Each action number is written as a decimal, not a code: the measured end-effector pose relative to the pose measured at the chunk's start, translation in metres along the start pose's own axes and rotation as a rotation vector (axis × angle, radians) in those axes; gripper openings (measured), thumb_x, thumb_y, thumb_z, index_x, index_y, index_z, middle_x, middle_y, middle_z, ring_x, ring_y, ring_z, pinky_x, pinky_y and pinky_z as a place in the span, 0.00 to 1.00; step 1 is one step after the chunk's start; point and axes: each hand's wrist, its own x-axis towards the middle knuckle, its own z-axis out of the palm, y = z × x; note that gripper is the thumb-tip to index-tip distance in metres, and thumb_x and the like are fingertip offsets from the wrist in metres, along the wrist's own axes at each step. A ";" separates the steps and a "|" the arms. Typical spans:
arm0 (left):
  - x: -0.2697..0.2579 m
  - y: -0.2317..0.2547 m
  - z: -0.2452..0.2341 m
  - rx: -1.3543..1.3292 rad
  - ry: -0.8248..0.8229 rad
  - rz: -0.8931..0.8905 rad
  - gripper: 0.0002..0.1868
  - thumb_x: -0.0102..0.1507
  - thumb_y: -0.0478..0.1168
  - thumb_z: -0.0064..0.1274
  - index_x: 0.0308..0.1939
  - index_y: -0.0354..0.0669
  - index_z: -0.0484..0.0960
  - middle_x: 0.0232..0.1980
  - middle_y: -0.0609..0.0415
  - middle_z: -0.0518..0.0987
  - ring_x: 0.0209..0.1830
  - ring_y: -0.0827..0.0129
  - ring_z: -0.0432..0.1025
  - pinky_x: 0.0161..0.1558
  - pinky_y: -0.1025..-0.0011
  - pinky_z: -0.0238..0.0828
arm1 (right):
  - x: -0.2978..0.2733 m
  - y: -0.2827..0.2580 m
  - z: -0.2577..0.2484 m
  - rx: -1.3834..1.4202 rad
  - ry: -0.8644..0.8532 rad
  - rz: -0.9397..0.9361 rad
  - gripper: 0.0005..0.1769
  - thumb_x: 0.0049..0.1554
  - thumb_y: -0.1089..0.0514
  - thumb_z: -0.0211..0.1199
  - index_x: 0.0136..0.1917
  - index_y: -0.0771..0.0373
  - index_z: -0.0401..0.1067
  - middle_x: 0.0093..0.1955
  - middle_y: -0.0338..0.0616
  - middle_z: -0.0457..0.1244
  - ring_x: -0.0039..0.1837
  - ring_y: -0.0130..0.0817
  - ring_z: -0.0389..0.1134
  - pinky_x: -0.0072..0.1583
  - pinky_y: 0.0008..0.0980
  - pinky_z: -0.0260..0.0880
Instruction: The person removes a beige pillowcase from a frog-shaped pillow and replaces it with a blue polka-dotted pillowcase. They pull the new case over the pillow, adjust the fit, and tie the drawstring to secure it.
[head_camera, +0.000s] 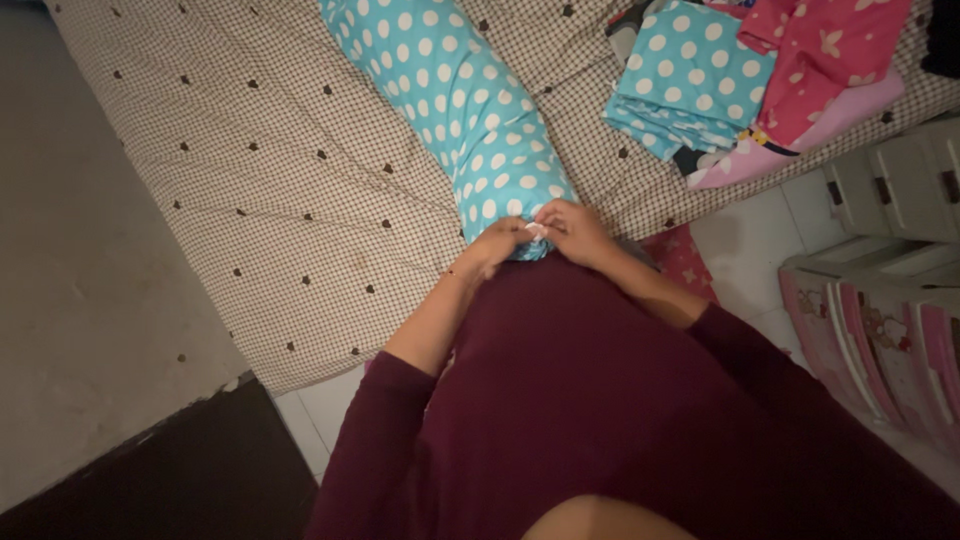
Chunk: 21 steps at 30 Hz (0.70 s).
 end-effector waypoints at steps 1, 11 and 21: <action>0.004 -0.004 0.002 -0.091 -0.037 0.058 0.15 0.65 0.48 0.56 0.47 0.41 0.82 0.41 0.58 0.80 0.37 0.72 0.67 0.38 0.68 0.60 | 0.000 0.001 -0.001 0.007 0.001 -0.005 0.09 0.59 0.67 0.64 0.54 0.68 0.71 0.49 0.46 0.70 0.54 0.31 0.73 0.57 0.30 0.75; 0.048 -0.043 0.003 -0.419 -0.121 0.148 0.13 0.69 0.43 0.48 0.53 0.41 0.81 0.53 0.57 0.80 0.55 0.73 0.70 0.59 0.75 0.64 | -0.004 -0.029 -0.013 -0.250 -0.003 -0.125 0.12 0.57 0.61 0.69 0.53 0.66 0.75 0.49 0.44 0.71 0.51 0.32 0.74 0.54 0.31 0.74; 0.074 -0.030 0.027 -0.234 0.059 0.307 0.15 0.70 0.49 0.48 0.45 0.42 0.82 0.43 0.56 0.80 0.43 0.71 0.69 0.48 0.71 0.68 | 0.004 -0.054 -0.019 -0.425 0.240 -0.355 0.04 0.56 0.65 0.65 0.45 0.67 0.72 0.45 0.49 0.65 0.49 0.46 0.67 0.51 0.42 0.67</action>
